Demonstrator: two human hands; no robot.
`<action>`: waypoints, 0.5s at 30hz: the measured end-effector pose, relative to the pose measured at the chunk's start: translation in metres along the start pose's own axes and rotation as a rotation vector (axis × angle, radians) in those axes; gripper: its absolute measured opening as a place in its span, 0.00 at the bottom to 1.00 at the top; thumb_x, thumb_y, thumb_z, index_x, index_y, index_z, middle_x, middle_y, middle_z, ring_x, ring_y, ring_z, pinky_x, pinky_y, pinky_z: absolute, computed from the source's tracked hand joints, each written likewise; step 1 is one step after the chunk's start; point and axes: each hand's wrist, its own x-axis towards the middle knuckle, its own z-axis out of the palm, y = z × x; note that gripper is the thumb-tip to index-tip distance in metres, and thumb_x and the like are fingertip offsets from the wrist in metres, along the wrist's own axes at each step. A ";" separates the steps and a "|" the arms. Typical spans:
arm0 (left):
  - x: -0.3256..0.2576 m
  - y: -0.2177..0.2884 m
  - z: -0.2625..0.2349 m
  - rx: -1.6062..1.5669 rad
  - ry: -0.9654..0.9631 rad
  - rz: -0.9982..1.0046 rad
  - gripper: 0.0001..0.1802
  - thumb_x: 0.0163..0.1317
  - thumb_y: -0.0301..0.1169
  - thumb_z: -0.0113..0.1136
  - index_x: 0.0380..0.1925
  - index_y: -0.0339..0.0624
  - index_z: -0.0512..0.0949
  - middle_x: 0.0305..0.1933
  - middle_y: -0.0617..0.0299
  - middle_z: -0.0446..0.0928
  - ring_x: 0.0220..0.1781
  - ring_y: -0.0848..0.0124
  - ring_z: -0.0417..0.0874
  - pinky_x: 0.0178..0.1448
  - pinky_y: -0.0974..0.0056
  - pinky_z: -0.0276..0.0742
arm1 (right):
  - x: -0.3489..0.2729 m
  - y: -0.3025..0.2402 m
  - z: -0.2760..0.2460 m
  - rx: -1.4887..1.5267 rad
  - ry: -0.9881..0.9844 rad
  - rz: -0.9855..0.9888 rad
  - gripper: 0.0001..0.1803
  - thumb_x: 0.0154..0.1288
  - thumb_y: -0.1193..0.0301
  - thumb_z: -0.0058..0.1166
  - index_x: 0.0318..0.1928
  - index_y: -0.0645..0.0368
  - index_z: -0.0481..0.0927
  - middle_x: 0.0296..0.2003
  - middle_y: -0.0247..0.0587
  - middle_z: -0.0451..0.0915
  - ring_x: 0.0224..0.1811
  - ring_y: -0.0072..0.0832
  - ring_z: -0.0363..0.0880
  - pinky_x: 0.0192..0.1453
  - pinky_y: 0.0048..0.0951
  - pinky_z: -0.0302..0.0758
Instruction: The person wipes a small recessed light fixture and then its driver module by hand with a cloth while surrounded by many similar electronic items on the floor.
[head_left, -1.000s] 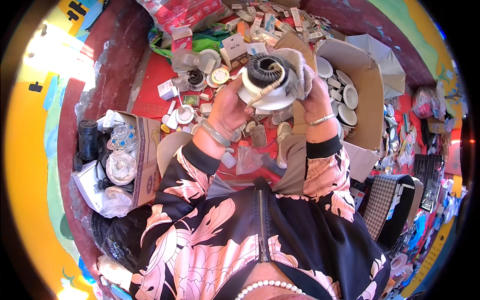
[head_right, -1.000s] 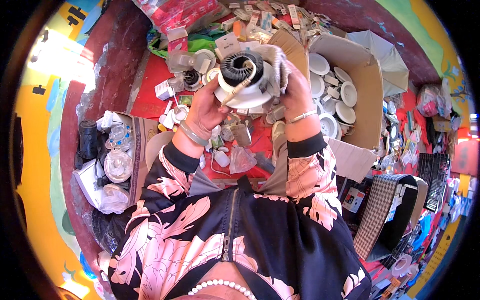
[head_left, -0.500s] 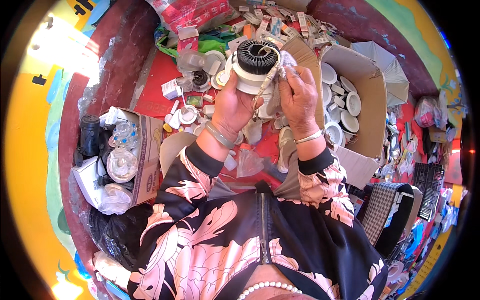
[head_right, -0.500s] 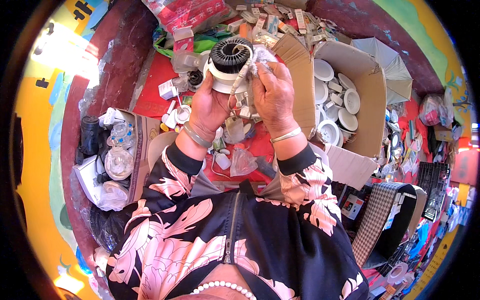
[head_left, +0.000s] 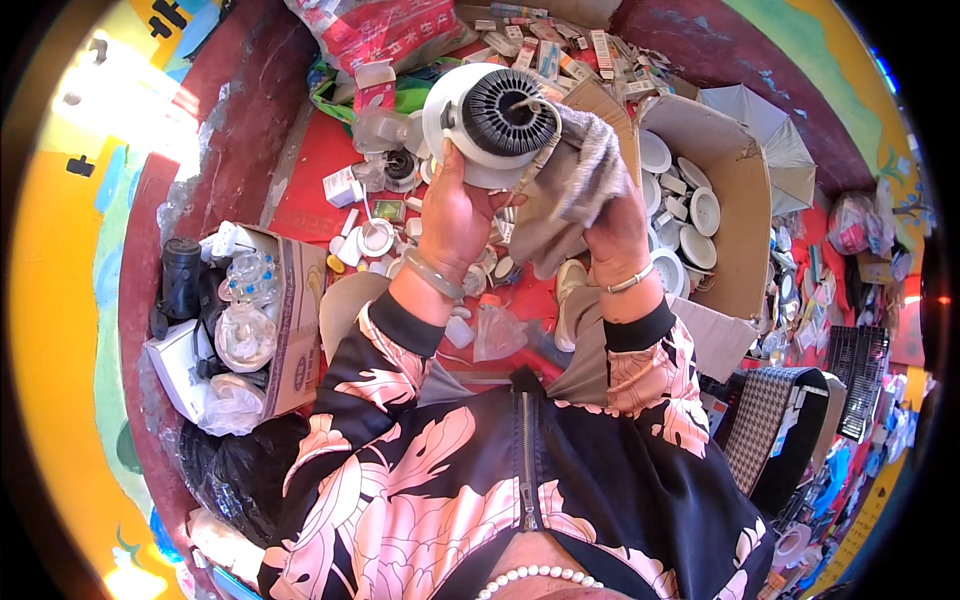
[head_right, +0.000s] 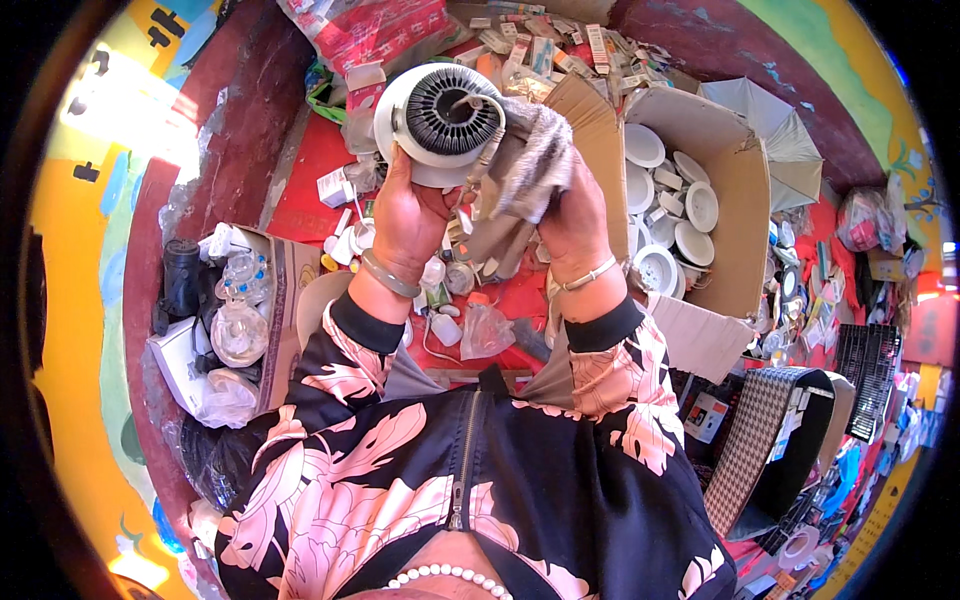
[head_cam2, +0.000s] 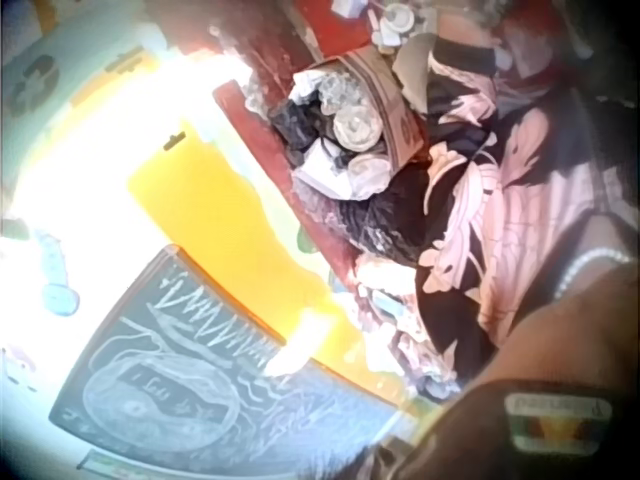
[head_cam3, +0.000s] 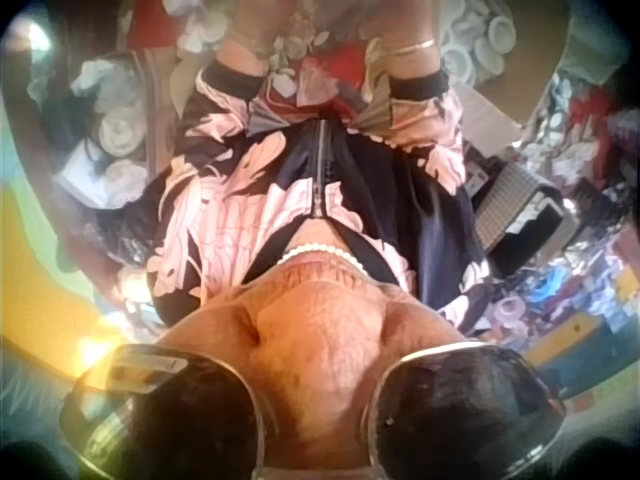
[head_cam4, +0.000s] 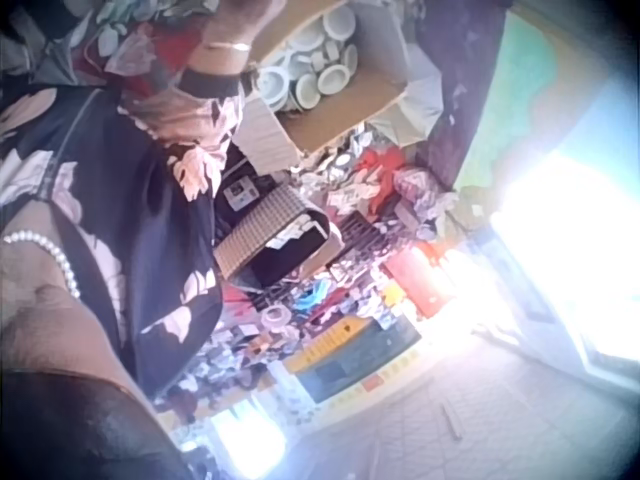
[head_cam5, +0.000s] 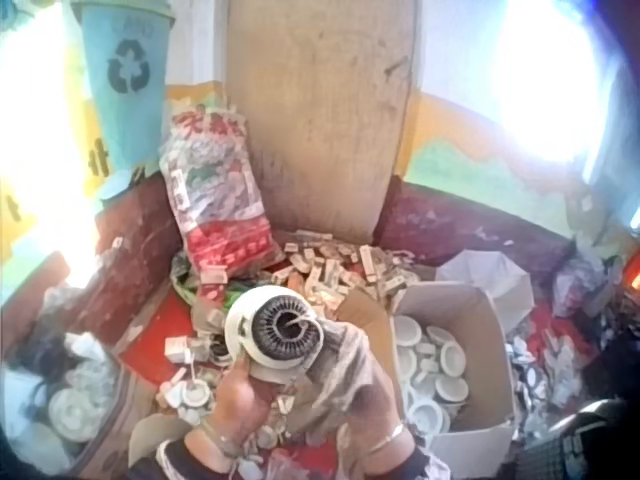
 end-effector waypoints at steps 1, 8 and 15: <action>-0.001 0.003 0.006 0.077 0.014 0.035 0.29 0.71 0.51 0.31 0.59 0.40 0.62 0.56 0.53 0.72 0.53 0.61 0.78 0.48 0.56 0.81 | -0.001 -0.003 0.002 0.025 -0.071 -0.024 0.21 0.72 0.68 0.38 0.60 0.67 0.65 0.51 0.46 0.74 0.50 0.32 0.75 0.57 0.34 0.71; -0.005 -0.005 0.004 0.452 -0.071 0.215 0.25 0.72 0.45 0.36 0.58 0.36 0.64 0.53 0.59 0.73 0.53 0.70 0.75 0.57 0.64 0.73 | -0.003 0.010 0.022 -0.289 0.152 -0.019 0.19 0.68 0.72 0.49 0.58 0.61 0.68 0.47 0.35 0.75 0.46 0.22 0.74 0.51 0.22 0.72; -0.004 -0.003 0.006 0.493 -0.011 0.364 0.21 0.72 0.39 0.39 0.54 0.34 0.69 0.45 0.62 0.75 0.45 0.77 0.76 0.50 0.70 0.73 | 0.004 0.008 -0.003 -1.240 0.223 -0.221 0.19 0.58 0.61 0.61 0.44 0.62 0.76 0.33 0.39 0.79 0.35 0.27 0.77 0.41 0.28 0.73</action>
